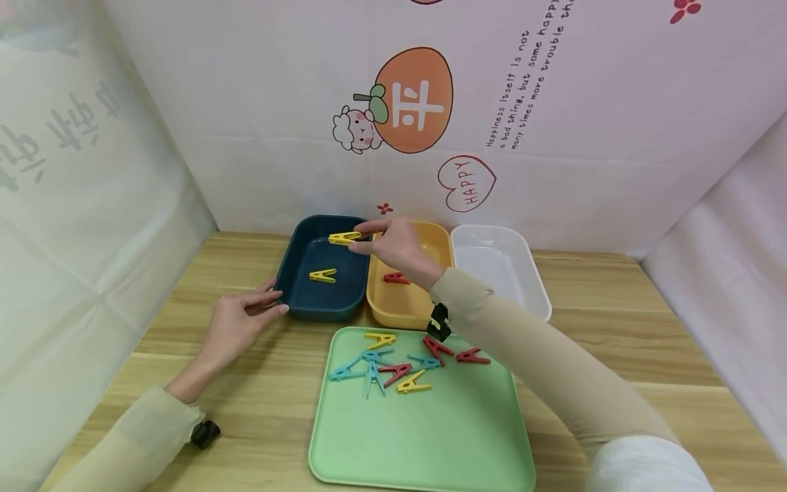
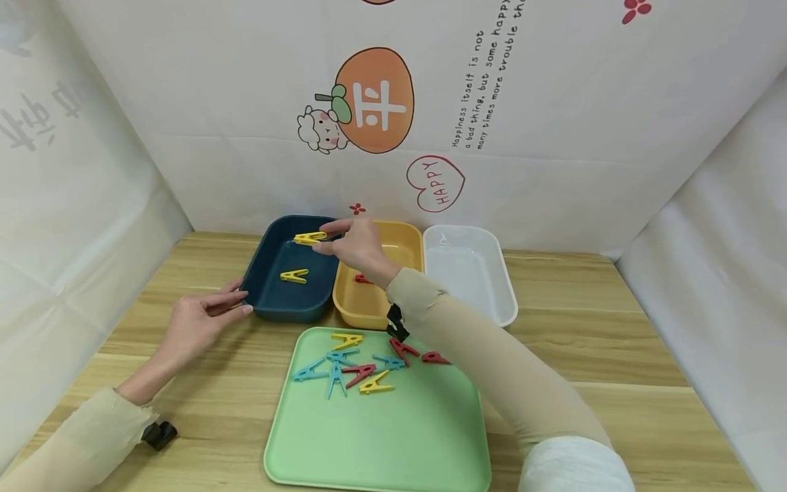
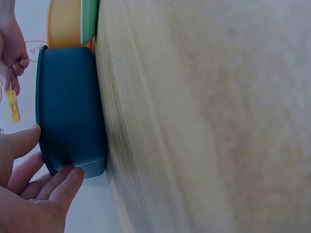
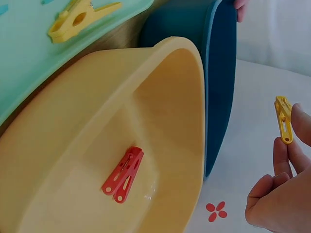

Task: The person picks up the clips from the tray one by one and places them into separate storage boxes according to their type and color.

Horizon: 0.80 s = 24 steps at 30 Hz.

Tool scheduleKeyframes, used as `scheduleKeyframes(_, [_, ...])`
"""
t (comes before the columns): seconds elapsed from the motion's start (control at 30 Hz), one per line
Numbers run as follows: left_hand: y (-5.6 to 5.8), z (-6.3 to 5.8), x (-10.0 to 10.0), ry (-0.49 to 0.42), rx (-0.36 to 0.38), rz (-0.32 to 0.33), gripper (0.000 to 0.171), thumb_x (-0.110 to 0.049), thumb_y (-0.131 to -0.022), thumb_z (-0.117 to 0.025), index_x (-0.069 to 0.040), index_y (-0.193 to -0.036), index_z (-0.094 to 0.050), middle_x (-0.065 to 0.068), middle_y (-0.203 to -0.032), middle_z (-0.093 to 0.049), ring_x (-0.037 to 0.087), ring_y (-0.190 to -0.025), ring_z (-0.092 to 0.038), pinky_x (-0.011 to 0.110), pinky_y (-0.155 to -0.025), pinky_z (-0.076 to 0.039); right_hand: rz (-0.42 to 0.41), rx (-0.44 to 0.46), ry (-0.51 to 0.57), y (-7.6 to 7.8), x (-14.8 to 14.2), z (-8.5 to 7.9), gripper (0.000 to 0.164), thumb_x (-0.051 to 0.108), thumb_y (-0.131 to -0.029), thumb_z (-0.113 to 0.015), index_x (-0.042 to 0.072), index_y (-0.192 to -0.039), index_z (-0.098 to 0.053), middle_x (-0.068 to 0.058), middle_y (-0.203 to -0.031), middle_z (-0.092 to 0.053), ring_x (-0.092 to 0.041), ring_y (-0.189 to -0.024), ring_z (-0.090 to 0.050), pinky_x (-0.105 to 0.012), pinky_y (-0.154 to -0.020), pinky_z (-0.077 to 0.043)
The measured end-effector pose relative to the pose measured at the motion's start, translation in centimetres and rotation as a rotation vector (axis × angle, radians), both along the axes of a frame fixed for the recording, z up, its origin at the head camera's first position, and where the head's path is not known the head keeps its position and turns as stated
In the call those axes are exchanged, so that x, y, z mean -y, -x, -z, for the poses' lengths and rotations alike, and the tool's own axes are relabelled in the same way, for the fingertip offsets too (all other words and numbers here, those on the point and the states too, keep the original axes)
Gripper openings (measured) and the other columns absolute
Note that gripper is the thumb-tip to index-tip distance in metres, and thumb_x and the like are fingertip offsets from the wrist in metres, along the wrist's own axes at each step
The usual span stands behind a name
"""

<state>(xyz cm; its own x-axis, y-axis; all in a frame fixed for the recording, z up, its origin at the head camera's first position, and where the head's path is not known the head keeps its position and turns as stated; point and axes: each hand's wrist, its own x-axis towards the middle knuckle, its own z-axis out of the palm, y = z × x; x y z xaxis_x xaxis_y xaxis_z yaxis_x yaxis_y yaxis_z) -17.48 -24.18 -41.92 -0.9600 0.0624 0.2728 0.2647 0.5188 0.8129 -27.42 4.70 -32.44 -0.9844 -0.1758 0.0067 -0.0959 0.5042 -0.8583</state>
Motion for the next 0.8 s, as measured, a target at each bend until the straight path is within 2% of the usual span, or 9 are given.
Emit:
scheduleKeyframes(0.23, [0.2, -0.1, 0.0, -0.008, -0.017, 0.002, 0.036, -0.013, -0.097, -0.08, 0.009, -0.124, -0.073, 0.02, -0.145, -0.06, 0.036, -0.118, -0.068, 0.011, -0.082, -0.054, -0.022, 0.017, 0.024, 1.1, 1.1, 0.4, 0.036, 0.02, -0.091, -0.087, 0.013, -0.126, -0.08, -0.004, -0.129, -0.071, -0.024, -0.127, -0.055, -0.038, -0.098, -0.054])
scheduleKeyframes(0.4, [0.2, 0.1, 0.1, -0.001, -0.017, 0.004, 0.036, -0.013, -0.097, -0.081, 0.008, -0.124, -0.074, 0.02, -0.145, -0.06, 0.036, -0.118, -0.068, 0.011, -0.082, -0.053, -0.013, 0.029, 0.018, 1.6, 1.7, 0.6, 0.036, 0.017, -0.091, -0.086, 0.011, -0.126, -0.079, -0.005, -0.129, -0.07, -0.024, -0.119, -0.058, -0.034, -0.095, -0.057])
scheduleKeyframes(0.8, [0.2, 0.4, 0.1, -0.011, -0.012, 0.008, 0.035, -0.013, -0.097, -0.08, 0.009, -0.124, -0.073, 0.02, -0.145, -0.06, 0.037, -0.119, -0.068, 0.011, -0.083, -0.053, 0.002, 0.028, 0.002, 2.5, 3.1, 1.4, 0.032, 0.013, -0.091, -0.086, 0.008, -0.122, -0.08, -0.005, -0.113, -0.074, -0.023, -0.105, -0.063, -0.028, -0.086, -0.059])
